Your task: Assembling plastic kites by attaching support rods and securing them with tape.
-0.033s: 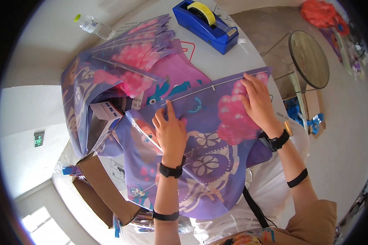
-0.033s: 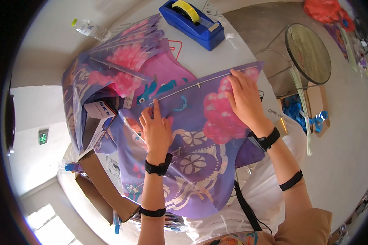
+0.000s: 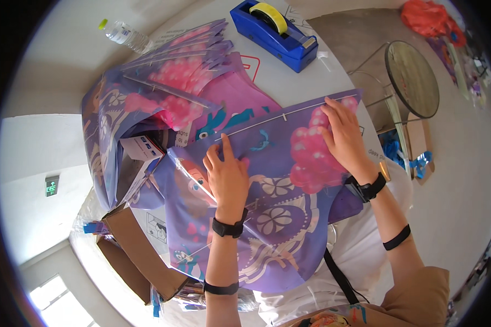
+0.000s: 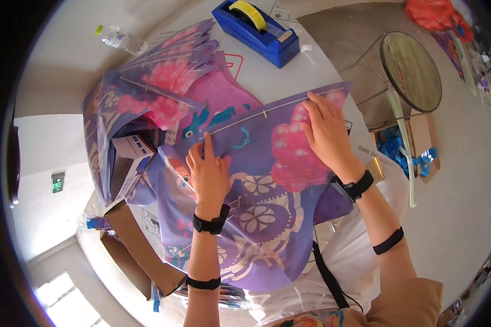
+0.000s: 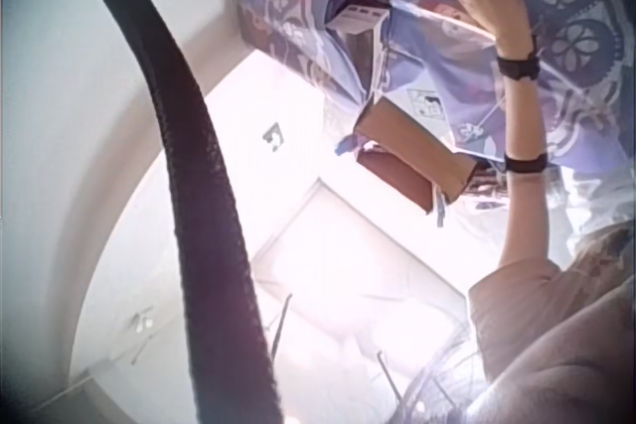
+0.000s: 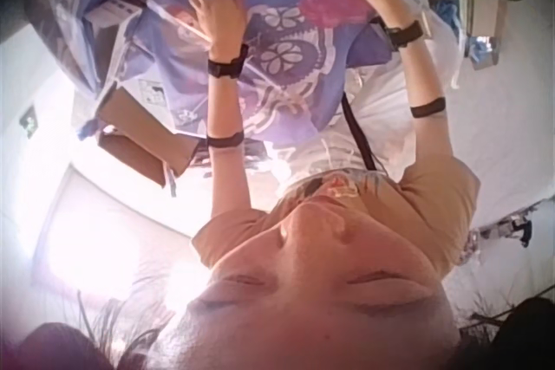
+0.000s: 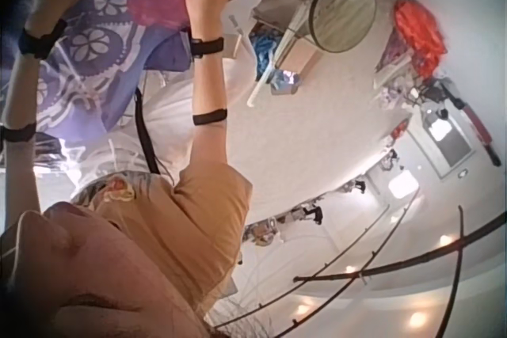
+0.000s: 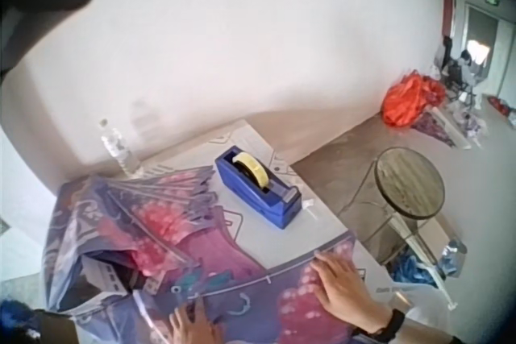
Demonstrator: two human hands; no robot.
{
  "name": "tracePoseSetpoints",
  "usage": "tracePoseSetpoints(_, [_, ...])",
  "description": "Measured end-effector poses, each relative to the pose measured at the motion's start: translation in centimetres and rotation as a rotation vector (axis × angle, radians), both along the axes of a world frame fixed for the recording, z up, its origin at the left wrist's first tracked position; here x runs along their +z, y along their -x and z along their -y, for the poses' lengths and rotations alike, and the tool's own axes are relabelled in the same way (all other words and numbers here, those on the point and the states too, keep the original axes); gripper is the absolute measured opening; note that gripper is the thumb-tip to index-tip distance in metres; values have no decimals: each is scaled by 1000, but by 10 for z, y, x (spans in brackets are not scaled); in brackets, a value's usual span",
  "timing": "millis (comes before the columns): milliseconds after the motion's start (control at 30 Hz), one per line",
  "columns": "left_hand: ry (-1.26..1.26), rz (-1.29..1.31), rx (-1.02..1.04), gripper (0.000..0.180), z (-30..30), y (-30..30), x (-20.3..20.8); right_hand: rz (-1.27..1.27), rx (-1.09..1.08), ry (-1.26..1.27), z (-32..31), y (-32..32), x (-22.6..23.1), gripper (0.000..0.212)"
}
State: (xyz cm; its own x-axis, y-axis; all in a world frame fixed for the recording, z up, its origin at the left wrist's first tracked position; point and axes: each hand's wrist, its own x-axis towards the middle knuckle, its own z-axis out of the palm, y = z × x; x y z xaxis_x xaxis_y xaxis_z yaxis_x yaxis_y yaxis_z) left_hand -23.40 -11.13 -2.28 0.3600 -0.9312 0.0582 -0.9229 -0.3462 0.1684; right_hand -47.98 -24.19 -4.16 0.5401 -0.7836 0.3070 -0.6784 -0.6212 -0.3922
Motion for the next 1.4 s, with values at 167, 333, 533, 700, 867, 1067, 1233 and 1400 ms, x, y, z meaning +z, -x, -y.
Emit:
tracePoseSetpoints(167, [12,-90,-9,65,-4,1,2,1,-8,-11,-1,0,2,46])
tracePoseSetpoints(333, [0,-275,-135,59,-14,17,49,28,-21,-24,-2,-1,12,48])
tracePoseSetpoints(533, [-221,-518,-344,56,-22,37,95,288,15,52,42,-18,38,47])
tracePoseSetpoints(700, [-230,-780,-481,49,-12,59,111,423,-14,152,126,-50,57,32])
tracePoseSetpoints(867, [-169,-1304,-367,39,19,73,74,267,-127,-276,182,-71,66,32])
tracePoseSetpoints(1067, [-59,-1539,-188,33,42,70,45,366,-87,-796,192,-80,70,27])
tracePoseSetpoints(1233, [-55,-1514,-182,32,42,70,43,824,-199,-911,186,-92,67,23])
tracePoseSetpoints(1400, [-51,-1493,-160,31,34,68,44,527,-290,-528,168,-87,70,35])
